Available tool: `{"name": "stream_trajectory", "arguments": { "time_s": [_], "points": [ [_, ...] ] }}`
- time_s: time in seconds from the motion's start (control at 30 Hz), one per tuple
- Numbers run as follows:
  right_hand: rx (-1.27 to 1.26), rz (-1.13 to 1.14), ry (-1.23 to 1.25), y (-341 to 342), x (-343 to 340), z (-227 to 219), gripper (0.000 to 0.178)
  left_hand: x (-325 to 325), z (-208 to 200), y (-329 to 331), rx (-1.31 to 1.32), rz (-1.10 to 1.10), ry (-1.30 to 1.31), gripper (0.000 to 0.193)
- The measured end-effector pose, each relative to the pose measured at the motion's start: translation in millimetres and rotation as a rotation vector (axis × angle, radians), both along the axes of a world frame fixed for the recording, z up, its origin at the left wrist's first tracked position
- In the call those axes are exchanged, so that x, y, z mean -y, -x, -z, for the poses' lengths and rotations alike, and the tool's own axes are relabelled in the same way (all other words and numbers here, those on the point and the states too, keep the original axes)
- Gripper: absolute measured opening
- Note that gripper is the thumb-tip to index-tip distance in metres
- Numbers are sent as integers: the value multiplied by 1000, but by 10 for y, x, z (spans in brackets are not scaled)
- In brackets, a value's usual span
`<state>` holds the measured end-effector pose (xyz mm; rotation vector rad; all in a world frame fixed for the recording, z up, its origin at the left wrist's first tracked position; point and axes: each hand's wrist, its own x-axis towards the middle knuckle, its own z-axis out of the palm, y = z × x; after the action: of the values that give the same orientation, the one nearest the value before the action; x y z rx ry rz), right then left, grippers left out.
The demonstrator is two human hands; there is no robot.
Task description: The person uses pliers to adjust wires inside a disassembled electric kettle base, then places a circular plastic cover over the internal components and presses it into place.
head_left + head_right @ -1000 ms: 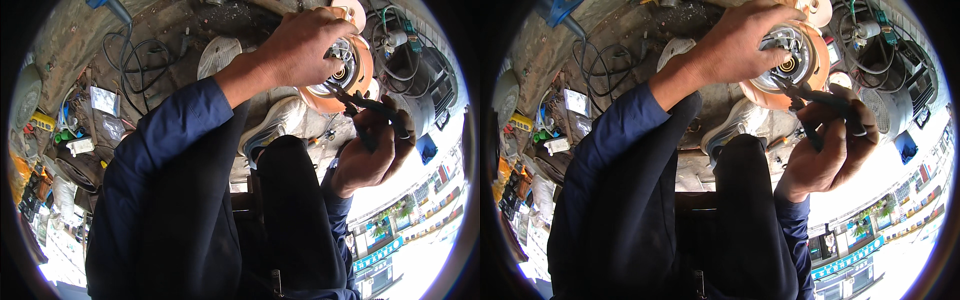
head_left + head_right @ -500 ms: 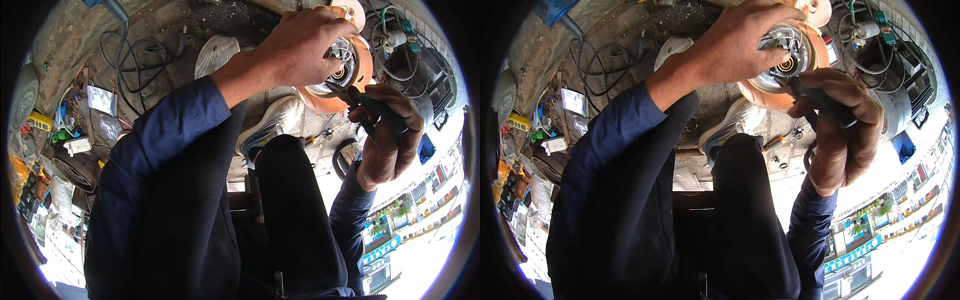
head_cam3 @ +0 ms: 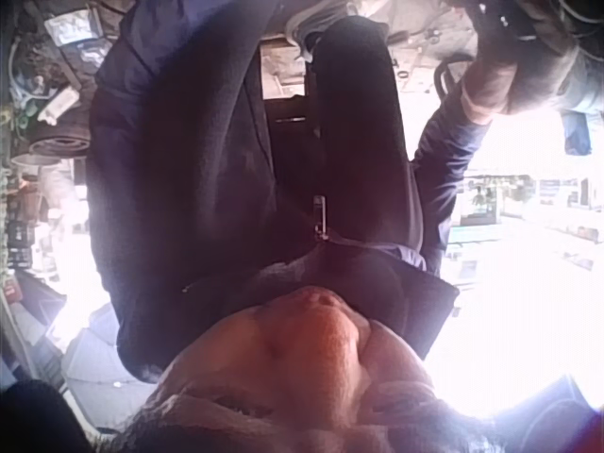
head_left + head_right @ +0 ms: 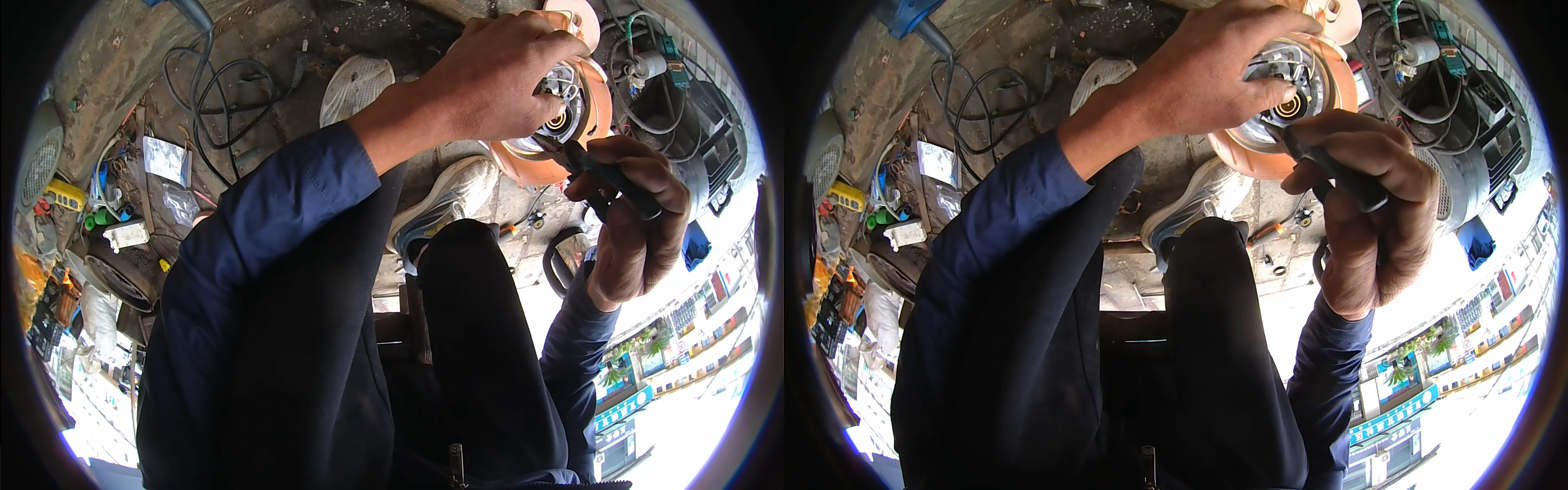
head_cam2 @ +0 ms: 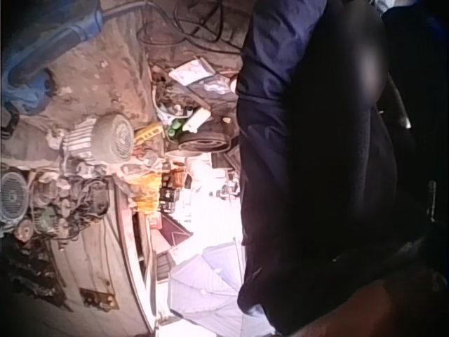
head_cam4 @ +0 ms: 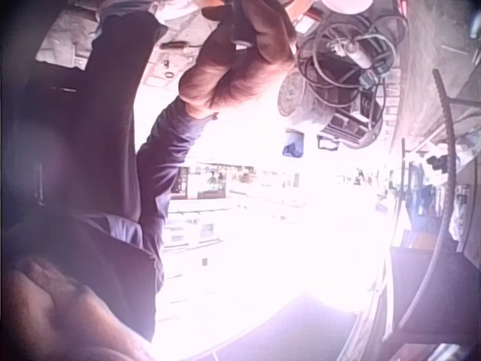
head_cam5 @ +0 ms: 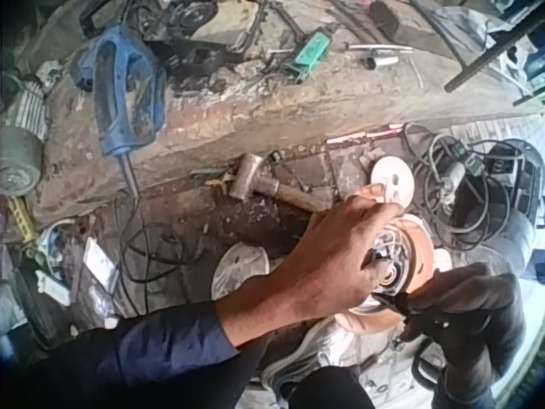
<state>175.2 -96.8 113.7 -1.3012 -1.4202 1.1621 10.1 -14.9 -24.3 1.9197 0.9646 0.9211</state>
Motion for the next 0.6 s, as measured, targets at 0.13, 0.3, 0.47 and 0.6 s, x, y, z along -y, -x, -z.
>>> {"name": "stream_trajectory", "arguments": {
  "time_s": [0.13, 0.3, 0.47, 0.6],
  "points": [
    [21, -37, 9, -14, -11, -12, 32, 0, 8, -5, -8, 2, 12, 60],
    [9, -75, -6, -1, -47, -6, 29, 15, 19, -11, -34, 4, 14, 59],
    [1, -80, -13, -6, -58, 4, 27, 21, 34, -21, -43, -9, -7, 58],
    [-10, -118, -5, -48, -76, 5, 31, 6, -16, -15, -62, -22, -25, 58]
  ]
}}
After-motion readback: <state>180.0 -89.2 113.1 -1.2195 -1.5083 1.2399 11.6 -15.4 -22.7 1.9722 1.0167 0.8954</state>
